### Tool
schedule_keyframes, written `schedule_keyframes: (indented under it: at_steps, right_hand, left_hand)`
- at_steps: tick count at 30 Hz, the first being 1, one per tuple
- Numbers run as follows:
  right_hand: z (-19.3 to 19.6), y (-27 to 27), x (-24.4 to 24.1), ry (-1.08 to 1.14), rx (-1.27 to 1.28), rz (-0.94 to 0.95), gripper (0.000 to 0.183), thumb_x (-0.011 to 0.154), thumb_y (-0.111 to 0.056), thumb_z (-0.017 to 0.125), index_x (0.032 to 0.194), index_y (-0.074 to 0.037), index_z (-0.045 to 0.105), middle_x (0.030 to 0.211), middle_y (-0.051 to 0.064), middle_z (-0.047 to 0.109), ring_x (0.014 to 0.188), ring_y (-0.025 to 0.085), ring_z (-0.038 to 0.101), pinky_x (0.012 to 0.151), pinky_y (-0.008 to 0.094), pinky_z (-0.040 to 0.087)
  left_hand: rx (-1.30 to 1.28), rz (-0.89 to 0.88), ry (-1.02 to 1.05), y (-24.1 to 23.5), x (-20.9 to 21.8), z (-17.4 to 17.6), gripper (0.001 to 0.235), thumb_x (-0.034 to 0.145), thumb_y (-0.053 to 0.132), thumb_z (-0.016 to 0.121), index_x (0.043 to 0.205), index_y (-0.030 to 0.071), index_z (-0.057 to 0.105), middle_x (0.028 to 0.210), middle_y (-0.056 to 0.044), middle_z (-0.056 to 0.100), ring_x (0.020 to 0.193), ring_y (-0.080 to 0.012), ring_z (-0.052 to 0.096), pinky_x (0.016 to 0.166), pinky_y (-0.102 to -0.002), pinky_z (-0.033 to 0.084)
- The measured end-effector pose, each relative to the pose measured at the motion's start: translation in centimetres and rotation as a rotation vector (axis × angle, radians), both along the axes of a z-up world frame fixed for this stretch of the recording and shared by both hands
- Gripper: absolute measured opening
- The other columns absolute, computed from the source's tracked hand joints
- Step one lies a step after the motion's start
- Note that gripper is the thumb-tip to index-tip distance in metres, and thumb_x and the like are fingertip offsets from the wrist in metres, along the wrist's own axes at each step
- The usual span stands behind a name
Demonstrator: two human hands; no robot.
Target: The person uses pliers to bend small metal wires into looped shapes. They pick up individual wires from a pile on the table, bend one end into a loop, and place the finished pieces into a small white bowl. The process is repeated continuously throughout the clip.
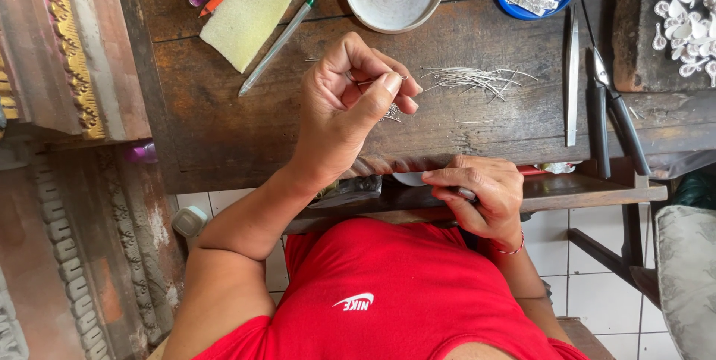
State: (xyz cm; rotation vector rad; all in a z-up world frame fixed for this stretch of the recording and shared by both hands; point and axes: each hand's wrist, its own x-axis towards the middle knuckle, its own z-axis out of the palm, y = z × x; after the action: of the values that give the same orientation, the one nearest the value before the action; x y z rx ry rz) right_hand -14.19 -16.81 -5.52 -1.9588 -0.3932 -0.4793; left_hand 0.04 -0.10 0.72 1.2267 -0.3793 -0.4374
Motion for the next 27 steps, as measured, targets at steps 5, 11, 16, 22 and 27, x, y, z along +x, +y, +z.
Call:
schedule_keyframes:
  at_steps: [5,11,16,22,27]
  right_hand:
    - [0.12,0.04,0.04,0.001,-0.01,-0.003,0.016,0.102,-0.013,0.059,0.101,-0.001,0.07,0.07,0.007,0.063,0.051,0.019,0.048,0.052,0.032,0.036]
    - [0.0,-0.02,0.01,0.0,-0.007,0.011,0.015,0.102,-0.012,0.059,0.102,-0.001,0.069,0.075,0.008,0.068,0.052,0.02,0.05,0.052,0.032,0.037]
    - [0.17,-0.01,0.08,-0.01,-0.002,0.013,0.016,0.102,-0.012,0.059,0.102,0.0,0.069,0.077,0.009,0.068,0.052,0.02,0.051,0.052,0.032,0.038]
    - [0.36,-0.05,0.17,-0.006,-0.006,0.014,0.016,0.102,-0.012,0.058,0.101,0.0,0.07,0.075,0.009,0.067,0.052,0.021,0.05,0.053,0.032,0.039]
    - [0.22,-0.12,0.03,0.018,-0.007,0.02,0.014,0.101,-0.011,0.06,0.102,-0.001,0.069,0.073,0.008,0.065,0.054,0.021,0.053,0.053,0.032,0.04]
  left_hand:
    - [-0.014,-0.024,-0.022,0.06,-0.16,0.23,0.012,0.099,0.011,0.057,0.091,0.01,0.048,0.089,-0.014,0.068,0.076,-0.0194,0.069,0.074,-0.028,0.059]
    - [-0.01,-0.036,-0.107,0.17,-0.31,0.42,0.013,0.1,0.011,0.056,0.091,0.01,0.047,0.089,-0.013,0.067,0.079,-0.0184,0.069,0.076,-0.029,0.058]
    - [0.002,-0.007,-0.17,-0.09,-0.59,0.41,0.013,0.098,0.006,0.056,0.09,0.01,0.047,0.087,-0.012,0.066,0.078,-0.0189,0.069,0.074,-0.029,0.058]
    - [0.053,-0.004,-0.308,-0.05,-0.73,0.83,0.012,0.098,0.003,0.058,0.092,0.009,0.049,0.089,-0.013,0.065,0.082,-0.021,0.071,0.078,-0.029,0.058]
    - [0.045,-0.003,-0.328,-0.14,-0.77,0.52,0.016,0.094,-0.002,0.059,0.092,0.009,0.048,0.092,-0.015,0.066,0.081,-0.0222,0.069,0.077,-0.03,0.058]
